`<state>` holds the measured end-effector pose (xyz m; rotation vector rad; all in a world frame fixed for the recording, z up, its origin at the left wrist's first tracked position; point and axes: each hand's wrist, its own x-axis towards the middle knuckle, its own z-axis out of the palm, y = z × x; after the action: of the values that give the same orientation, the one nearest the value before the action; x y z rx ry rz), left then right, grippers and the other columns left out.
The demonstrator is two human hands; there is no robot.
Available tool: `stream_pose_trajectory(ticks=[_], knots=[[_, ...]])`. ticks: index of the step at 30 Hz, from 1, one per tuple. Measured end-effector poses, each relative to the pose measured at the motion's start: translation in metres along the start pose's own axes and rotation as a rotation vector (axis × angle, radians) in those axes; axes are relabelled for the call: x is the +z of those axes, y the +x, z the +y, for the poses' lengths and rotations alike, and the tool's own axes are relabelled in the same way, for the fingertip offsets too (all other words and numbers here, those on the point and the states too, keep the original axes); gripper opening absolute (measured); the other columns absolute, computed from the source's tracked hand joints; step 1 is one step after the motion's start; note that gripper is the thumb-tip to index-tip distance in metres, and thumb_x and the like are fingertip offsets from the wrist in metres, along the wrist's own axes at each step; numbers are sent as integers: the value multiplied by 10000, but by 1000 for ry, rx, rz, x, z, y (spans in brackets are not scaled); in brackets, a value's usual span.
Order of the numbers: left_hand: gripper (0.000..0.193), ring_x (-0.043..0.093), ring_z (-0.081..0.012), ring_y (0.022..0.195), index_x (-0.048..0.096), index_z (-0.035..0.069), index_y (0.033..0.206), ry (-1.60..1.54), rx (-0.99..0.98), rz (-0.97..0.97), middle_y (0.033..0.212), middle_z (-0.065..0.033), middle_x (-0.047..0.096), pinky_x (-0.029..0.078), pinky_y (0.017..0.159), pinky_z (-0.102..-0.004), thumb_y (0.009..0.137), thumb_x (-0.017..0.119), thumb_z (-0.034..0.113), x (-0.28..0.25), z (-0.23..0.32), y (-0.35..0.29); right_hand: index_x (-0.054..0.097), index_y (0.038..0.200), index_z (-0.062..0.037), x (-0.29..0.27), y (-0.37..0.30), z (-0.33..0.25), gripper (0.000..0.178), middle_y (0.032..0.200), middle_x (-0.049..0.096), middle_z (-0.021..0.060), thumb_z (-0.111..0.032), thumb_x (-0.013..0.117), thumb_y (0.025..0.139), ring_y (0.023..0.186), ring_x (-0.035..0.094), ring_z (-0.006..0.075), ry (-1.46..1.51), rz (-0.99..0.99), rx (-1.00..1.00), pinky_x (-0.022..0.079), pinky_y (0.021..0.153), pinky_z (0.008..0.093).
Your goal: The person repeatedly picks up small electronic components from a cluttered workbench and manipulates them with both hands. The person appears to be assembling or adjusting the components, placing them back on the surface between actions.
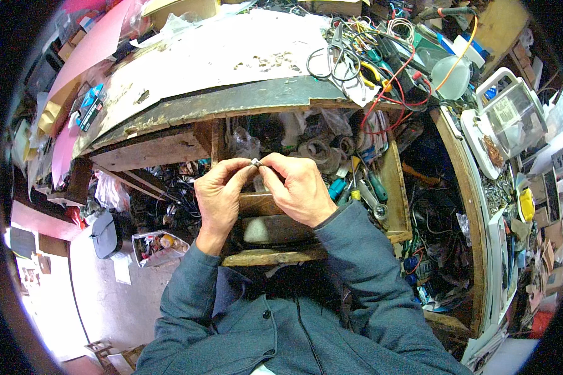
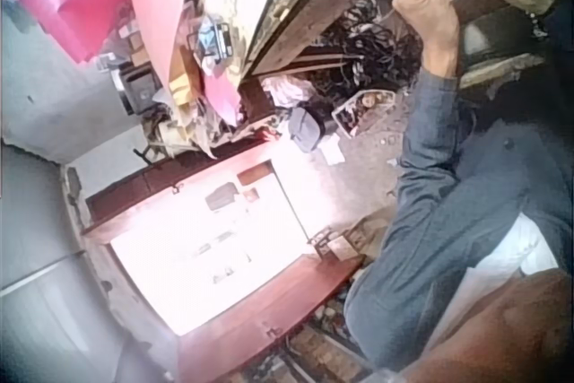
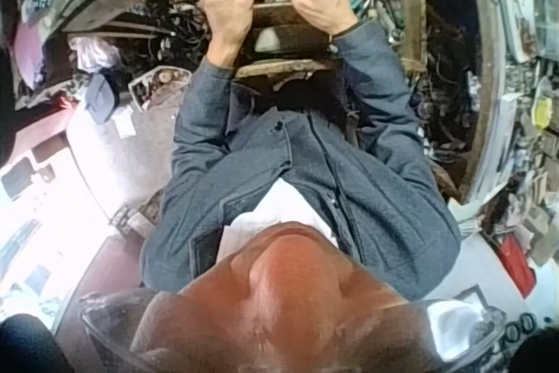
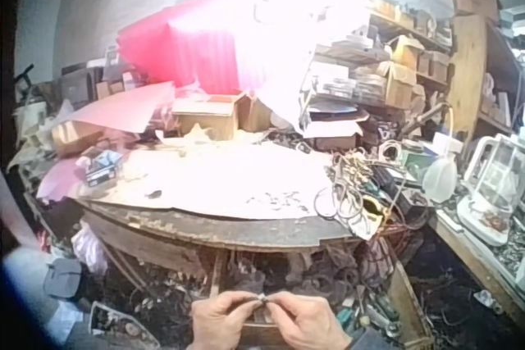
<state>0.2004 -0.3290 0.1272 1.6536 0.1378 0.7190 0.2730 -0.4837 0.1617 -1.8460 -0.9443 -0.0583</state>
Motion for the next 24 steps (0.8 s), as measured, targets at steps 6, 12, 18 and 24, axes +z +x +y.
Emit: stream_pose_trajectory(ticks=[6,12,18,24], knots=[[129,749,-123,856,788,-22,1054,-7,-5,-14,938,-90,809,591,777,-269,930,760,-1,-2,0,0,702,999,2,-2,0,0,80,769,671,195,-61,666,966,650,681,305,3,-24,-8,507,601,376],[130,750,-125,854,785,-31,1060,-114,-62,-30,939,-91,808,597,781,-273,940,754,7,-1,-2,0,690,990,-4,-2,1,3,68,758,656,182,-64,665,973,630,657,275,9,-30,-41,494,595,362],[134,751,-128,854,782,-28,1067,-153,-87,-22,949,-93,808,597,781,-271,942,756,13,0,-4,0,688,988,0,-3,1,0,74,756,656,176,-68,664,977,629,655,263,16,-42,-10,495,596,359],[136,747,-129,858,782,-16,1048,-102,-45,39,960,-87,803,591,777,-270,918,789,22,3,-9,1,689,995,8,-4,1,-4,84,754,666,167,-70,663,979,632,661,258,12,-32,44,499,598,358]])
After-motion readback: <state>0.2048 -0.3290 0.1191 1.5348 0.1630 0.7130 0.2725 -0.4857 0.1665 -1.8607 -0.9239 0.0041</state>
